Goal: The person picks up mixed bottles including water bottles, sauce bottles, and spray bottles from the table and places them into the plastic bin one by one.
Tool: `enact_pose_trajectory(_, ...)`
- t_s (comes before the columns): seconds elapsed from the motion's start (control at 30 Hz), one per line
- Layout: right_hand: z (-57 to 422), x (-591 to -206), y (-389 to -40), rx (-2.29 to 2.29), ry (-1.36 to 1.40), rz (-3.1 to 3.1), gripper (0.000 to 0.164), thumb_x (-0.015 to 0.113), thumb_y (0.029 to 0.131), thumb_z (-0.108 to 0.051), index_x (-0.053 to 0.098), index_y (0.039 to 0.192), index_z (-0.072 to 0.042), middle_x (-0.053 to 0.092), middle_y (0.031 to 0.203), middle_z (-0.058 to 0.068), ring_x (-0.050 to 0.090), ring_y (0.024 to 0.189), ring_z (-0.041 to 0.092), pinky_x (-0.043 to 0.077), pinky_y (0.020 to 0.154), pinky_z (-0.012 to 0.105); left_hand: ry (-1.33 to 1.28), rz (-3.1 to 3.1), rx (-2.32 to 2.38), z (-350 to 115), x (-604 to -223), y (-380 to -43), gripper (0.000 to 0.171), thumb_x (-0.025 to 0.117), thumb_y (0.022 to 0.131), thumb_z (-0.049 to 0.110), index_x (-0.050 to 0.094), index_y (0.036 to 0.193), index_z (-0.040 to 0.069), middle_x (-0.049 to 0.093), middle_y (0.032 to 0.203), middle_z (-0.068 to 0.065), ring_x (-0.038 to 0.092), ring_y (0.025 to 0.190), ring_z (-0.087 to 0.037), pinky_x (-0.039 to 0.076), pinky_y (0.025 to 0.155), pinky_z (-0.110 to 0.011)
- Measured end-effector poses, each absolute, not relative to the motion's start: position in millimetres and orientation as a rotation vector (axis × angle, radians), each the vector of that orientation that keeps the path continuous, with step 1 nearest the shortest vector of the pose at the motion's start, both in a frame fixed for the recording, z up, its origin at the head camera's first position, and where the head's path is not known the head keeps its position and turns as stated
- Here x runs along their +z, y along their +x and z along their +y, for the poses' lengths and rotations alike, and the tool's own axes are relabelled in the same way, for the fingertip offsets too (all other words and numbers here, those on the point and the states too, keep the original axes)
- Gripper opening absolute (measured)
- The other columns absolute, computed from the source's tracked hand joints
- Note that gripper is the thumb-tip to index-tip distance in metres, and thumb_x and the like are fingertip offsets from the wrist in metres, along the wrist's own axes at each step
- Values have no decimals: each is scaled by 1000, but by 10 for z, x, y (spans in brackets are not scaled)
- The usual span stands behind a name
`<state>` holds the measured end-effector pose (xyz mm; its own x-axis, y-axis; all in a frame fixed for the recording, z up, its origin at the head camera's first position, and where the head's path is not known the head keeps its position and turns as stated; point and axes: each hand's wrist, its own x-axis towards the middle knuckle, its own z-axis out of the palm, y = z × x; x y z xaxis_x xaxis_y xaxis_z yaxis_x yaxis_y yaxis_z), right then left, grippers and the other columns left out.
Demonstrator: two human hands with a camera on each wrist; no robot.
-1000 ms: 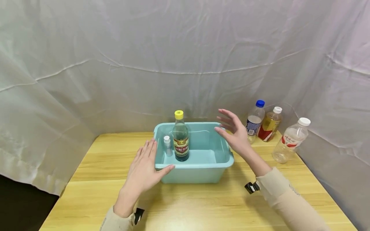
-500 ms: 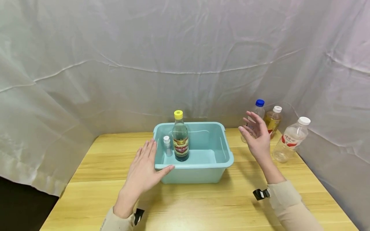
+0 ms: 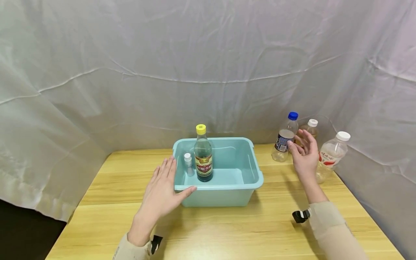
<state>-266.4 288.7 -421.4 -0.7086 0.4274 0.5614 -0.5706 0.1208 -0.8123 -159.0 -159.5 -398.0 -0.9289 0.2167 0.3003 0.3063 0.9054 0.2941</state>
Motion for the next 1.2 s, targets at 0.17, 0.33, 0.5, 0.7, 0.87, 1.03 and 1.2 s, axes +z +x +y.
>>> enact_pose_trajectory(0.17, 2913, -4218, -2729, 1617, 51, -1751, 64, 72, 95, 1, 45, 153, -2, 48, 155, 18, 47, 141, 35, 46, 113, 28, -389, -2804, -496, -1597, -3981, -1590, 117, 53, 88, 84, 28, 162, -3, 20, 171, -17, 18, 158, -37, 17, 129, -54)
enact_pose_trajectory(0.33, 2888, -4138, -2740, 1573, 30, -1838, 70, 73, 96, -4, 41, 158, -6, 42, 161, 17, 40, 149, 36, 36, 123, 37, -384, -2802, -505, -1602, -3988, -1588, 117, 54, 87, 84, 28, 162, -3, 21, 171, -17, 20, 158, -38, 16, 129, -53)
enact_pose_trajectory(0.5, 2900, -4155, -2847, 1600, 31, -1861, 72, 72, 96, -8, 39, 160, -11, 38, 165, 15, 35, 152, 33, 28, 127, 45, -387, -2796, -492, -1606, -3999, -1583, 117, 53, 88, 84, 29, 161, -3, 22, 171, -18, 21, 157, -38, 18, 129, -54)
enact_pose_trajectory(0.7, 2930, -4176, -3003, 1527, 7, -1880, 73, 75, 93, -5, 42, 158, -4, 43, 161, 18, 39, 150, 35, 32, 124, 48, -390, -2796, -494, -1599, -3997, -1587, 118, 51, 87, 86, 28, 162, -2, 21, 171, -17, 18, 159, -36, 17, 129, -52)
enact_pose_trajectory(0.87, 3047, -4322, -3205, 1461, -22, -1877, 75, 79, 90, -3, 46, 157, -11, 47, 157, 16, 46, 143, 30, 38, 121, 47, -393, -2799, -497, -1595, -4003, -1592, 118, 51, 87, 86, 28, 162, -3, 20, 171, -17, 18, 159, -36, 17, 129, -52)
enact_pose_trajectory(1.03, 3104, -4402, -3332, 1400, -58, -1879, 76, 84, 87, -10, 51, 154, -20, 54, 149, 10, 53, 132, 24, 46, 115, 41, -393, -2789, -494, -1601, -4018, -1601, 117, 51, 87, 85, 29, 162, -3, 23, 170, -18, 19, 158, -37, 17, 129, -53)
enact_pose_trajectory(1.2, 3101, -4411, -3373, 1378, -93, -1865, 73, 87, 85, -13, 54, 150, -23, 56, 143, 8, 56, 128, 21, 49, 112, 36, -391, -2794, -495, -1600, -4022, -1606, 118, 51, 87, 86, 28, 162, -2, 22, 171, -17, 19, 158, -36, 17, 129, -52)
